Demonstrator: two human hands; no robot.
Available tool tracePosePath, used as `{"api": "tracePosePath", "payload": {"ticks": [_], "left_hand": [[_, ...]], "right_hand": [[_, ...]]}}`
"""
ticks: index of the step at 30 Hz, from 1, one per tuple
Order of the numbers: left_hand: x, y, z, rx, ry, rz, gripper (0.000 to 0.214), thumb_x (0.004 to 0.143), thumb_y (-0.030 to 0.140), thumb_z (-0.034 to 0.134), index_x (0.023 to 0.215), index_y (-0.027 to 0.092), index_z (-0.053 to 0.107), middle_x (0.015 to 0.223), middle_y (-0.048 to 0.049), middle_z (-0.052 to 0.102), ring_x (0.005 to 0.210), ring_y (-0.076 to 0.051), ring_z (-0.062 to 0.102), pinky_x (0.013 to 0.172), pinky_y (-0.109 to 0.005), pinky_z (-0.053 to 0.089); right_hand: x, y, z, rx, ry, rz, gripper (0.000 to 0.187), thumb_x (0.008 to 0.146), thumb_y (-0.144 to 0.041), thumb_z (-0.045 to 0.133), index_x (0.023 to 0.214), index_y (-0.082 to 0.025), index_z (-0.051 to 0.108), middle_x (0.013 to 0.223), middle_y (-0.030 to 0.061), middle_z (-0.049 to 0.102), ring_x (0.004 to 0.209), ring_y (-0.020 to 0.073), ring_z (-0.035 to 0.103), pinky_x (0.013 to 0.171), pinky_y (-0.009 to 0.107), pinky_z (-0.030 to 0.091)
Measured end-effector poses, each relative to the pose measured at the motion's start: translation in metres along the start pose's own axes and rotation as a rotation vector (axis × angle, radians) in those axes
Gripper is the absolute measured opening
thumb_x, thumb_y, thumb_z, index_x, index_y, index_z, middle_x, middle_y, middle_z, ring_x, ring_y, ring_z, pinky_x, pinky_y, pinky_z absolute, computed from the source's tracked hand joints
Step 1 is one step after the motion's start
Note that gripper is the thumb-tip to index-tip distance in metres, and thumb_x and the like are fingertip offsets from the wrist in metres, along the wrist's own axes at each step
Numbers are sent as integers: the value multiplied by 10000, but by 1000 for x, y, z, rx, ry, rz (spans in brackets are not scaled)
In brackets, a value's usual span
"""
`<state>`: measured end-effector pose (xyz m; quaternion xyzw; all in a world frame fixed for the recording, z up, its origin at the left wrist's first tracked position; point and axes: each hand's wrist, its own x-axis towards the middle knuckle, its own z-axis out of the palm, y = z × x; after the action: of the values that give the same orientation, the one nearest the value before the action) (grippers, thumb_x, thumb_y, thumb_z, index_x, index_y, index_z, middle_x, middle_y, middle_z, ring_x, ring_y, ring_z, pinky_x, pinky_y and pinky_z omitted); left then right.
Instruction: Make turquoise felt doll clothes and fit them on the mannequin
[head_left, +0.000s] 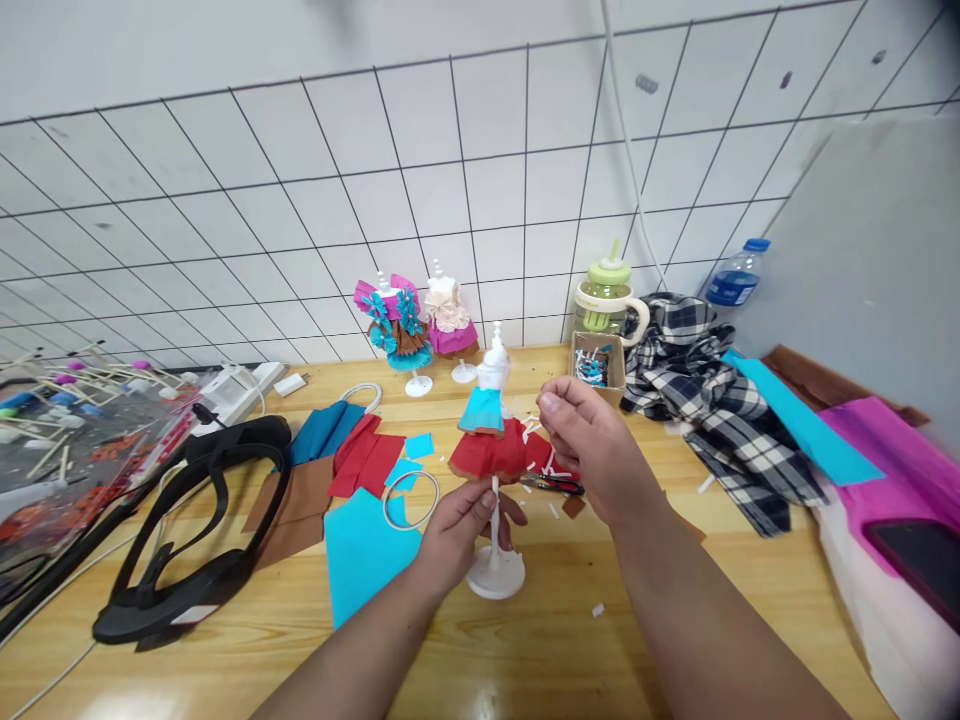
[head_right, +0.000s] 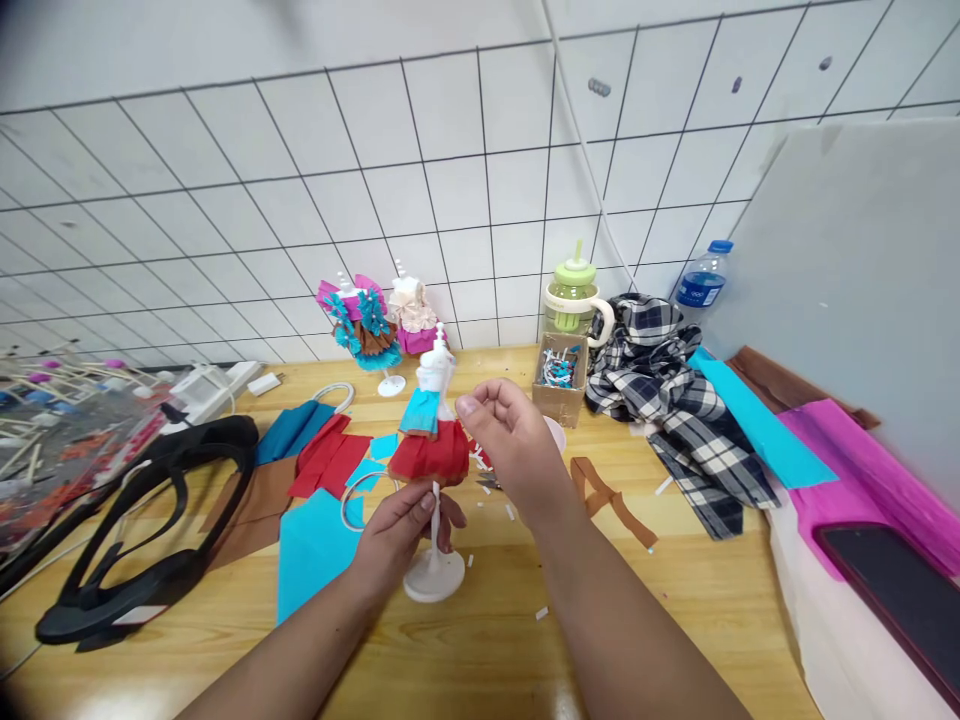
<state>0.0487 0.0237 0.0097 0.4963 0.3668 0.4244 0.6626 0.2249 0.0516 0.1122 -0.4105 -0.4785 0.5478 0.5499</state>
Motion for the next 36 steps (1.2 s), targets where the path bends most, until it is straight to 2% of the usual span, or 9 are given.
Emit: {"api": "tracePosePath", "payload": {"ticks": [6,11,19,22,26,28,33,36], "left_hand": [[3,8,1,-52,185,64,301,860,435,601,949,147,603,854,-66,706,550,-115,603,538,-239,492],[4,14,1,-53,351,97,407,832,444,628,1107,146,586,854,-63,711,567,-110,593,555,-231,492],[6,18,-3,-56,459,96,458,797,433,673,1139,138,595,835,-61,723,557,-96,596,537,-205,479],[6,17,-2,-48,467,105,459,773,440,694,1105,136,603,842,-73,734,561,-109,611,546,-225,499],[6,15,0,36,500,119,381,751,456,703,933,126,649,884,-103,745,608,-148,652,600,-279,542],[7,15,-1,93,535,157,332,751,436,698,870,127,671,899,-101,747,681,-178,679,661,-303,553],[6,18,-2,318,681,240,151,721,284,675,745,137,695,707,-38,722,694,-196,664,622,-266,524],[5,21,0,338,699,228,136,707,264,648,746,142,697,689,-30,715,697,-203,659,612,-266,524]], "right_hand": [[2,11,5,-198,-3,-13,208,823,-408,593,857,-208,548,633,-60,461,518,86,409,461,195,321],[1,18,13,-444,50,-131,148,825,-347,576,826,-202,602,622,-41,479,565,106,425,515,211,338],[-3,16,16,-444,26,-142,125,829,-324,582,839,-206,623,625,-40,472,557,102,417,513,219,328],[-3,17,17,-301,-12,-52,160,813,-345,610,846,-190,632,643,-35,501,532,82,395,476,200,313],[-5,15,20,144,-152,296,274,807,-389,611,989,-186,646,543,-91,397,398,38,201,347,156,224],[-8,12,22,325,-231,422,323,807,-372,608,1070,-187,639,493,-113,336,384,40,161,319,139,236],[-20,4,31,441,-336,510,361,820,-334,595,1133,-161,640,445,-110,358,371,51,197,305,144,363],[-24,2,36,430,-331,515,374,826,-331,582,1158,-166,628,438,-106,387,357,54,214,297,154,396]]}}
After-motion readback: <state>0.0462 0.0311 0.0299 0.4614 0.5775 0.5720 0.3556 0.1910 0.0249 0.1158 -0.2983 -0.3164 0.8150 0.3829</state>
